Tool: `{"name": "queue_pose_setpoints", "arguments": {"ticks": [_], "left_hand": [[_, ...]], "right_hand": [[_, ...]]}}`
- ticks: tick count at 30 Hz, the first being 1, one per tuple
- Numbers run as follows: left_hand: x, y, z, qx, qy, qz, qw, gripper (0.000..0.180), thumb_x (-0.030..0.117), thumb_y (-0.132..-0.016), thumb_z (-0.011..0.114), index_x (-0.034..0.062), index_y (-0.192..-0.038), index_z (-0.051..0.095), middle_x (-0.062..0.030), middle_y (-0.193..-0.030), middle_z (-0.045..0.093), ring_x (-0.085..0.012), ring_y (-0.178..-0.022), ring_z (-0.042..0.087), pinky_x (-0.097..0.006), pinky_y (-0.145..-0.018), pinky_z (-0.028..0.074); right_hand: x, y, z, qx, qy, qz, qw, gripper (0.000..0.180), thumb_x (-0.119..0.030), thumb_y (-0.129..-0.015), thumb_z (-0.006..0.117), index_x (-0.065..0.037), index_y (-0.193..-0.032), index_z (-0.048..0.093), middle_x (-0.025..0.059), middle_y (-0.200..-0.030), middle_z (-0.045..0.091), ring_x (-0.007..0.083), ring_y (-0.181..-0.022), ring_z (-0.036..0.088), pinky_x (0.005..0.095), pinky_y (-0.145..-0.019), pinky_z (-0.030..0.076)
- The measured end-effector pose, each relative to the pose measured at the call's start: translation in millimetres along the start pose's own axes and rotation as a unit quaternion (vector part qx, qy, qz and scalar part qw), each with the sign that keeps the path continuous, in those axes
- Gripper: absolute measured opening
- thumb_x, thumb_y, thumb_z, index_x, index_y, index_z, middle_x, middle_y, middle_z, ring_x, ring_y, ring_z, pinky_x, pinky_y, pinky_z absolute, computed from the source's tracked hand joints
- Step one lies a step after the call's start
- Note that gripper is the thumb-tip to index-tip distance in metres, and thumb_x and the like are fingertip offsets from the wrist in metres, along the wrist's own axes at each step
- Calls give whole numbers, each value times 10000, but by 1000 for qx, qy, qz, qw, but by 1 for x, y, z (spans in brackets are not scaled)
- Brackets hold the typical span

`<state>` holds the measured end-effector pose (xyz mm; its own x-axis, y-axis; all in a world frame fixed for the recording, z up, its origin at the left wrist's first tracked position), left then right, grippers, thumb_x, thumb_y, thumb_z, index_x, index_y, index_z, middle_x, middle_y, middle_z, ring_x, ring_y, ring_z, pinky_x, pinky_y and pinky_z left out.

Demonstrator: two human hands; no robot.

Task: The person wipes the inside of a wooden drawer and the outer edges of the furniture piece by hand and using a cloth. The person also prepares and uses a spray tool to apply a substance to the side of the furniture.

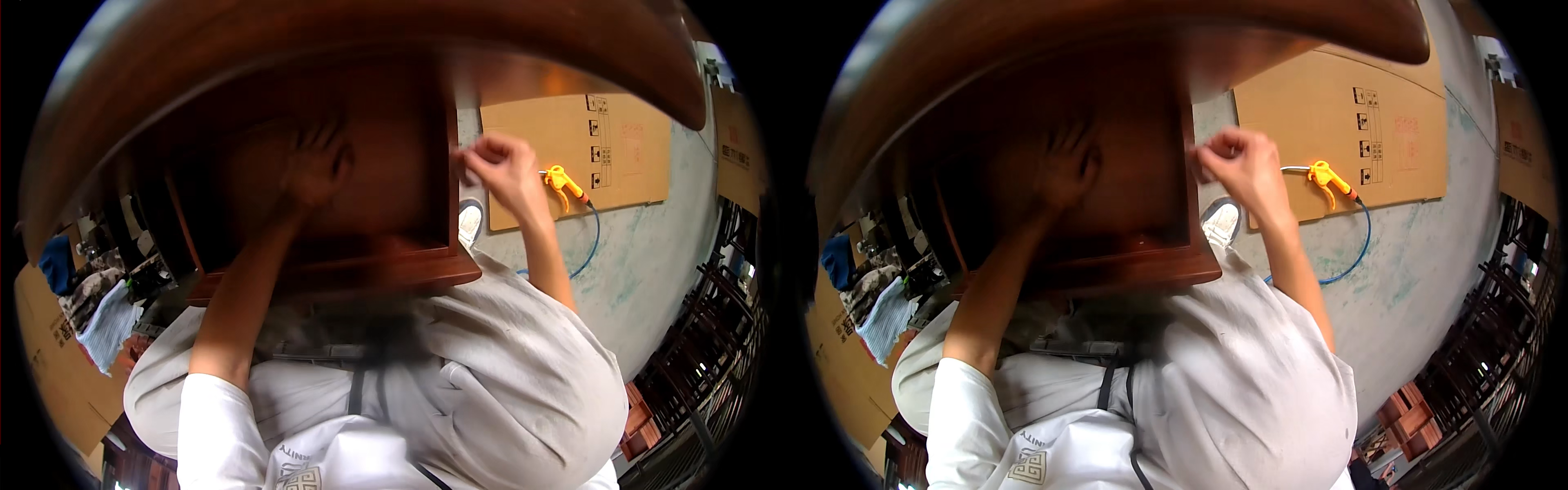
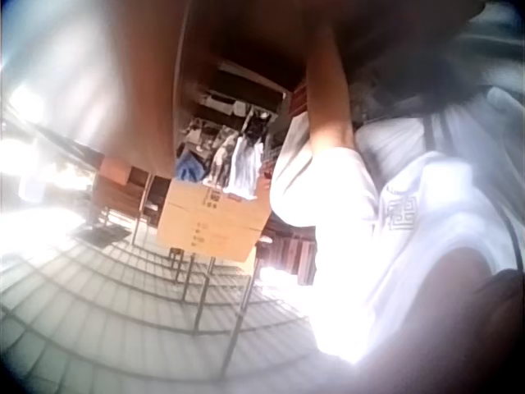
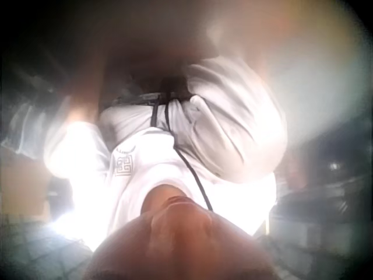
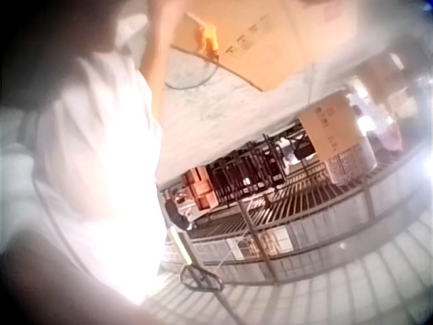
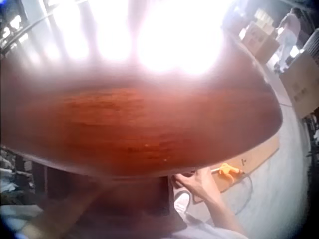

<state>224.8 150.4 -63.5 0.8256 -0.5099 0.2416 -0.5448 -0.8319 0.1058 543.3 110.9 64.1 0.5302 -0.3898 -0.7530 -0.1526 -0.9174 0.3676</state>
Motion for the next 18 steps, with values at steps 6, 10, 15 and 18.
{"name": "queue_pose_setpoints", "arguments": {"ticks": [6,10,15,18], "left_hand": [[2,-3,-12,0,44,-5,999,648,348,-961,543,143,-1572,467,-144,-1609,474,-389,-1448,442,-632,-1221,287],[2,1,-5,5,29,-11,999,657,342,-958,556,146,-1578,461,-144,-1616,469,-390,-1459,435,-633,-1227,282],[-4,3,2,22,13,8,1000,636,343,-995,501,151,-1598,440,-172,-1618,460,-398,-1475,416,-631,-1235,265],[3,1,-5,-7,33,7,999,643,337,-1009,483,163,-1624,408,-183,-1627,447,-411,-1478,409,-627,-1245,249]], "right_hand": [[-1,22,0,-28,6,29,999,304,-261,-882,820,34,-893,746,89,-749,743,109,-687,660,284,-684,537],[-9,-9,-2,1,-1,-10,1000,268,-228,-856,844,21,-854,744,53,-702,714,81,-682,644,278,-673,529],[-2,13,-3,-23,20,8,1000,284,-254,-884,806,25,-876,748,93,-735,741,110,-670,657,292,-674,536],[-8,-7,-5,-14,16,-6,1000,241,-232,-884,796,6,-866,762,92,-731,743,88,-670,652,287,-671,533]]}}
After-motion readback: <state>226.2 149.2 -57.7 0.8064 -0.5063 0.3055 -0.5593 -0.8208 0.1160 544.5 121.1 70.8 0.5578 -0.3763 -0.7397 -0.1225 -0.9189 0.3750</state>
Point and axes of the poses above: each hand's wrist, its own y-axis away from the middle knuckle, its own z-axis out of the palm, x = y × z, the point moved 1 cm from there along -y, towards the middle knuckle
